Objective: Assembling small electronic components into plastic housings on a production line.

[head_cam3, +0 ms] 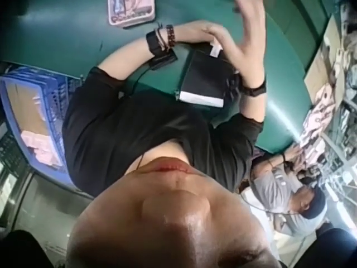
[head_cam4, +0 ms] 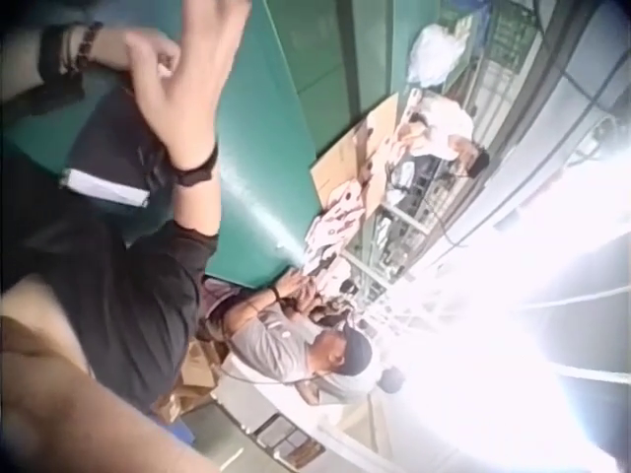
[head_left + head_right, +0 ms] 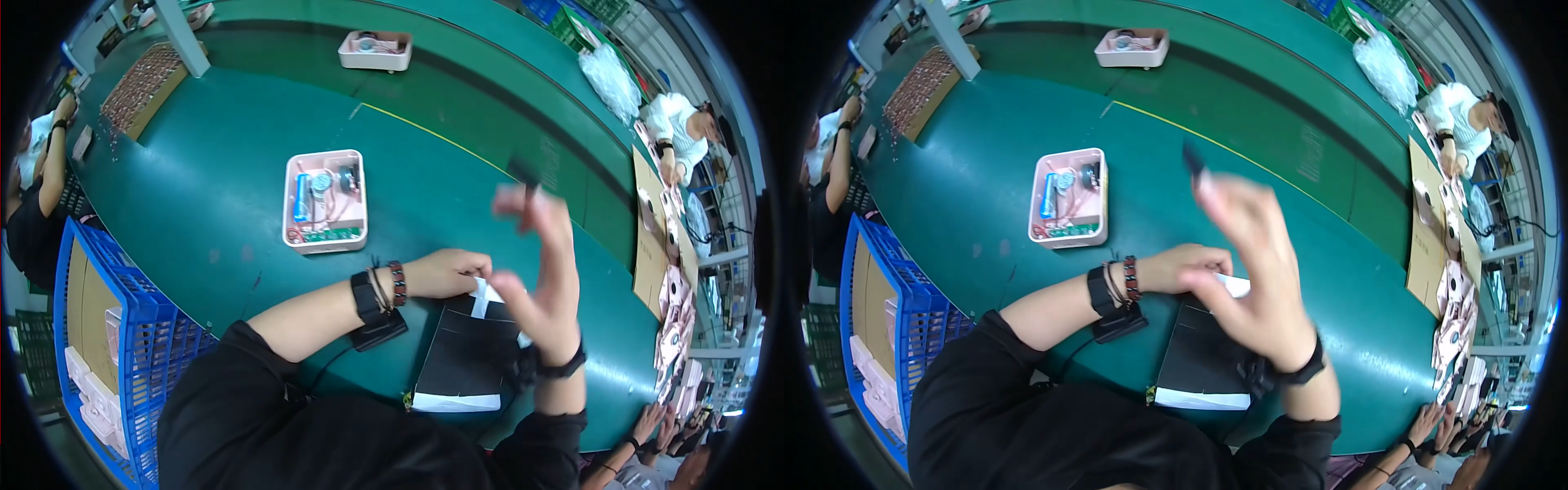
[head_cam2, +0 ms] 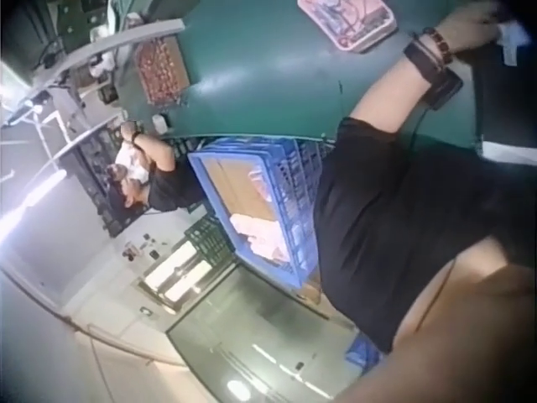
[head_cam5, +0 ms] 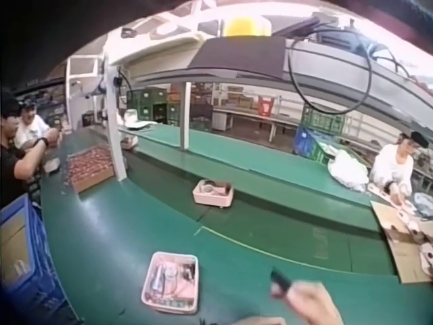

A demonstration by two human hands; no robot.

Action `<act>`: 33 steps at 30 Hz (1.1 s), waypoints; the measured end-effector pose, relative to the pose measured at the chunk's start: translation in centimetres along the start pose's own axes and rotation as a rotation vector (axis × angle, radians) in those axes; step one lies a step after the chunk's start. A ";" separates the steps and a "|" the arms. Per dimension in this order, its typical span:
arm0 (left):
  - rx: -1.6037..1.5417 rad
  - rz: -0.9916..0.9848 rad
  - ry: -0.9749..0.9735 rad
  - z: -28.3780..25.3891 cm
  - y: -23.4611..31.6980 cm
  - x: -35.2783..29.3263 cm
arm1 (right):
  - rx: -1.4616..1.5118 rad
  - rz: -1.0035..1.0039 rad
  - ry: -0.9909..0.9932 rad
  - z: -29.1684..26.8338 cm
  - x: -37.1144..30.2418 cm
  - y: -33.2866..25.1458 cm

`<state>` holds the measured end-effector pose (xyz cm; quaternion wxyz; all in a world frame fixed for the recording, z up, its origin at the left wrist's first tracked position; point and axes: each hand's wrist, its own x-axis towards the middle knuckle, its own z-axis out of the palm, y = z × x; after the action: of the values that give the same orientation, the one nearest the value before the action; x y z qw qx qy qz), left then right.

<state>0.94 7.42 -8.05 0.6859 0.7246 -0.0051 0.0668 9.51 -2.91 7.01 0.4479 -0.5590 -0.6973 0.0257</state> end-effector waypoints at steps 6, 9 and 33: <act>0.049 -0.028 -0.168 -0.7 1.8 -0.4 | -0.111 0.238 -0.530 9.7 13.2 12.9; 0.037 0.033 -0.105 -0.3 1.4 -0.5 | -0.523 -0.039 -0.247 14.8 17.8 18.2; 0.353 0.062 -0.453 -0.8 3.7 -1.2 | -0.728 -0.107 -0.422 -1.3 -2.1 4.4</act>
<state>-0.67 7.92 -4.46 0.5282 0.8288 -0.1686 -0.0756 13.63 -3.53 4.18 0.0694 -0.6261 -0.7654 -0.1316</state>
